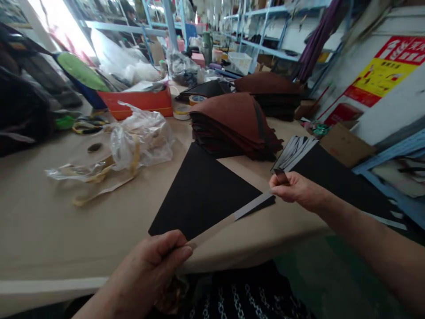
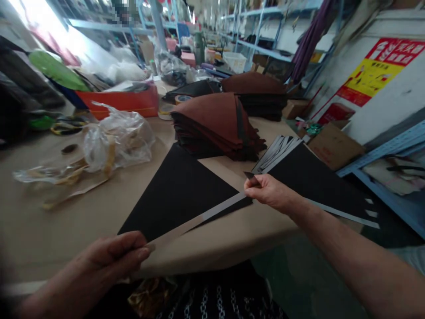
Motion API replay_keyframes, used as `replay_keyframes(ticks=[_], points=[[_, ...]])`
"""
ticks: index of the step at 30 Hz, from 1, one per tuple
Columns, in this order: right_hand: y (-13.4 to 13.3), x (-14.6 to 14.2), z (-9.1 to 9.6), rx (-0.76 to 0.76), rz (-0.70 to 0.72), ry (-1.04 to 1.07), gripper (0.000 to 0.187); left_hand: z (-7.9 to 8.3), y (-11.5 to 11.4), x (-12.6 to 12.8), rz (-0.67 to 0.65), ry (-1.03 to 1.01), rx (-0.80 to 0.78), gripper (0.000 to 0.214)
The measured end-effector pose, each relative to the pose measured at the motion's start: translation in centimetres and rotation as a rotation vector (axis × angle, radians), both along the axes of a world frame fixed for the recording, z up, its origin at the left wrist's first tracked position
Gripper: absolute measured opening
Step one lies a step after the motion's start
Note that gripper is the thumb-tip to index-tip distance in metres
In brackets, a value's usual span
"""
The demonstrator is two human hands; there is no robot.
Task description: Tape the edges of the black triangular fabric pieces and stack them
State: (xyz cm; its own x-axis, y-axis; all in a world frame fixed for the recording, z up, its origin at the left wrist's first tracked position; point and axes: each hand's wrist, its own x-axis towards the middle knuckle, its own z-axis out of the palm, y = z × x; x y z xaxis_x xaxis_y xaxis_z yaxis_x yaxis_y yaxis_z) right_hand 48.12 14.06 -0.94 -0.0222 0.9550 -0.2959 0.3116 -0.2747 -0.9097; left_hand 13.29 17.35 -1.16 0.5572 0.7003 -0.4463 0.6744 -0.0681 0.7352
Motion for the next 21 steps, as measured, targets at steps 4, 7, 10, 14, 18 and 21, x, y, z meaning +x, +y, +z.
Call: replay_keyframes(ticks=[4, 7, 10, 14, 18, 21], points=[[-1.1, 2.6, -2.1, -0.04, -0.059, -0.1, 0.02, -1.8, 1.8, 0.6, -0.045, 0.084, -0.051, 0.049], [-1.3, 2.7, -4.1, -0.006, -0.048, -0.179, 0.018, -4.1, 2.8, 0.7, -0.029, 0.104, -0.042, 0.05], [-1.3, 2.8, -5.7, 0.013, -0.025, -0.266, 0.017, -5.6, 3.4, 0.7, -0.016, 0.14, -0.08, 0.048], [-1.2, 3.1, -6.2, -0.001, -0.012, -0.357, 0.016, -5.3, 3.7, 1.2, -0.033, 0.175, -0.102, 0.047], [-1.1, 2.9, -5.5, -0.01, 0.013, -0.409, 0.015, -4.0, 3.8, 2.1, -0.074, 0.244, -0.049, 0.045], [-1.1, 2.7, -5.1, -0.007, 0.017, -0.46, 0.015, -4.0, 4.0, 2.3, -0.096, 0.28, 0.004, 0.042]])
